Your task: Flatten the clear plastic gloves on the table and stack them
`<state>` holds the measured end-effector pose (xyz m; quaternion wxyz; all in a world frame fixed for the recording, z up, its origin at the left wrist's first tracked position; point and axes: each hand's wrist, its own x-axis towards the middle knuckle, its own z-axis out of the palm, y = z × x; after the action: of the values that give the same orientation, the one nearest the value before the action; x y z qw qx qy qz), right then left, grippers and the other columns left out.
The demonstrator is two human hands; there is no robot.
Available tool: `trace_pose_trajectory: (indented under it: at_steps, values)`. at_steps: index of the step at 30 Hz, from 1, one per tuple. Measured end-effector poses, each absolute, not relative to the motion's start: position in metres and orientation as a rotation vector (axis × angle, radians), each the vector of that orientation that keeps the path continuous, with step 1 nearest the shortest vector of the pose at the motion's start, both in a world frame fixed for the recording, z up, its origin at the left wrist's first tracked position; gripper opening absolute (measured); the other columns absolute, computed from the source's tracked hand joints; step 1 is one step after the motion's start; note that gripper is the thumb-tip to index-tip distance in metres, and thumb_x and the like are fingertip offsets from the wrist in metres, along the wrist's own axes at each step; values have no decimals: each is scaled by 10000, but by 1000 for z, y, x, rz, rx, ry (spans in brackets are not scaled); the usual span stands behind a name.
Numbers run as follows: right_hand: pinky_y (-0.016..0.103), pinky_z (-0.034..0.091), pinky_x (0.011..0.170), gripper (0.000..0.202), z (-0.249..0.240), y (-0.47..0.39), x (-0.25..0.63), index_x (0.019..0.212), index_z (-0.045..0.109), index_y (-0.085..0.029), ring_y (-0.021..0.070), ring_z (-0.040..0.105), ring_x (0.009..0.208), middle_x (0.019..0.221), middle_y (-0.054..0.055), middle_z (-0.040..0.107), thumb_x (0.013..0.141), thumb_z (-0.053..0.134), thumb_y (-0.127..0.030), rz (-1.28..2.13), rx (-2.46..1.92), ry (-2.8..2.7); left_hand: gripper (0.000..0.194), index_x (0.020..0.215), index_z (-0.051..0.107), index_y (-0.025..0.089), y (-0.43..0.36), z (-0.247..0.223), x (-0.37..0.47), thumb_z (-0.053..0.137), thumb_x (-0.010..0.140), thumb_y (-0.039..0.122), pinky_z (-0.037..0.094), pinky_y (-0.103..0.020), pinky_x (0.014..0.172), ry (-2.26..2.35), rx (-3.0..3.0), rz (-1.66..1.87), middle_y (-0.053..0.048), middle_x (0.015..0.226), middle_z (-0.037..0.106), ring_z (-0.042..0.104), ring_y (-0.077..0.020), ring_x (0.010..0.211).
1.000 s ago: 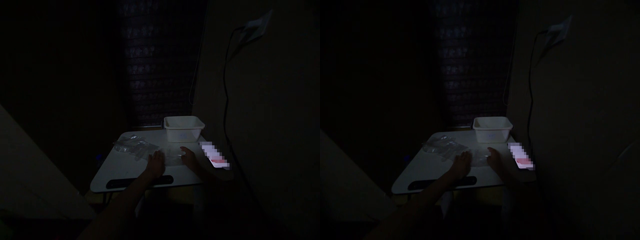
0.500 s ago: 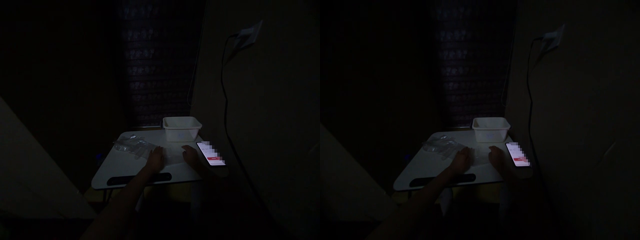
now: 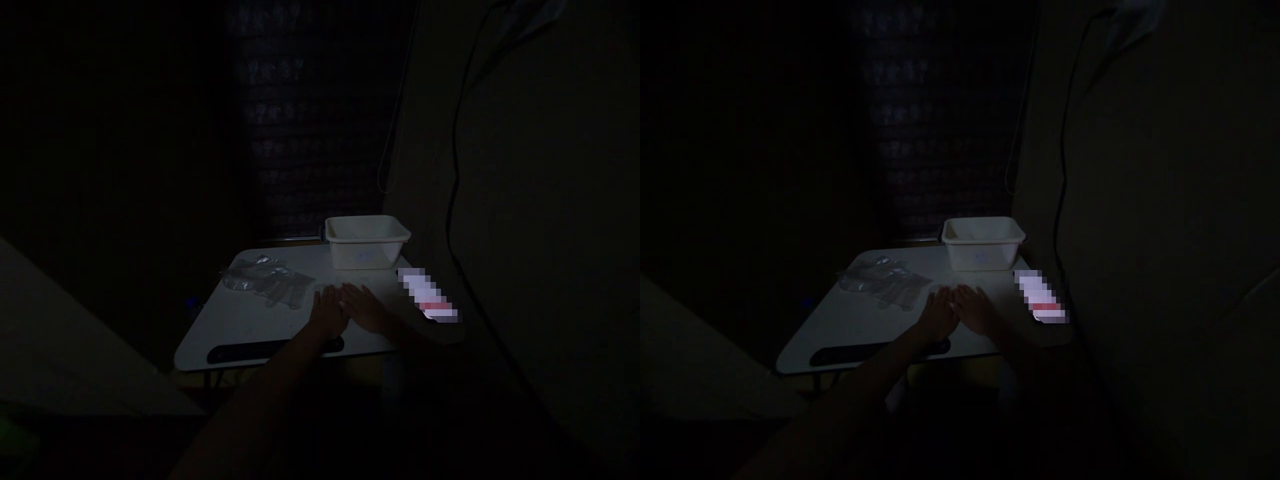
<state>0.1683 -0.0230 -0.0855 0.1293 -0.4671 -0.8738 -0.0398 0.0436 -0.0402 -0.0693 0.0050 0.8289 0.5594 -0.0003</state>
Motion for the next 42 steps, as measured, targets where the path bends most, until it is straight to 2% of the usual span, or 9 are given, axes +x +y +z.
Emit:
trace_pose_trajectory:
  at_steps: [7, 11, 16, 21, 26, 31, 42]
  values:
    - [483, 238, 913, 415, -87, -22, 183, 1173, 404, -134, 215, 316, 1164, 1255, 129, 374, 829, 245, -302, -211, -1455, -2495, 611, 1266, 203, 23, -39, -68, 37, 90, 820, 425, 100, -492, 954, 1783, 2567, -56, -167, 1330, 187, 105, -245, 1230]
    - [495, 221, 918, 405, -92, -21, 193, 1169, 411, -175, 215, 319, 1162, 1249, 120, 385, 826, 247, -313, -253, -1487, -2434, 594, 1269, 208, 54, -35, -70, 27, 86, 822, 426, 99, -519, 940, 1803, 2579, -61, -143, 1333, 194, 105, -243, 1231]
    - [561, 166, 908, 417, -91, -22, 202, 1150, 434, -140, 256, 331, 1150, 1234, 153, 397, 824, 253, -326, -260, -1576, -2343, 564, 1264, 228, 75, -33, -69, 13, 91, 827, 404, 80, -542, 930, 1884, 2546, -62, -135, 1337, 192, 113, -248, 1229]
    - [530, 188, 919, 410, -74, -20, 187, 1146, 435, -162, 226, 325, 1157, 1243, 131, 395, 830, 238, -333, -203, -1674, -2276, 541, 1262, 224, 80, -35, -61, 12, 116, 829, 384, 88, -510, 946, 1858, 2575, 37, -129, 1336, 201, 113, -230, 1230]
    - [416, 288, 914, 437, -70, -18, 162, 1183, 394, -119, 190, 308, 1170, 1267, 111, 367, 845, 169, -283, -55, -1613, -2373, 525, 1254, 226, 44, -35, -61, 29, 137, 831, 342, 131, -449, 960, 1749, 2615, 113, -150, 1323, 229, 155, -221, 1220]
    - [444, 258, 919, 428, -82, -18, 163, 1171, 414, -138, 207, 297, 1175, 1261, 110, 377, 844, 168, -263, -171, -1474, -2523, 505, 1250, 240, 56, -30, -67, 38, 137, 832, 319, 139, -395, 969, 1686, 2638, 41, -133, 1328, 225, 160, -209, 1220]
    - [482, 173, 938, 441, -89, -18, 178, 1198, 375, -143, 216, 283, 1181, 1283, 112, 340, 838, 199, -327, -238, -1519, -2477, 626, 1276, 179, 57, -28, -68, 33, 100, 806, 463, 86, -509, 946, 1767, 2566, -82, -137, 1344, 165, 84, -241, 1233]
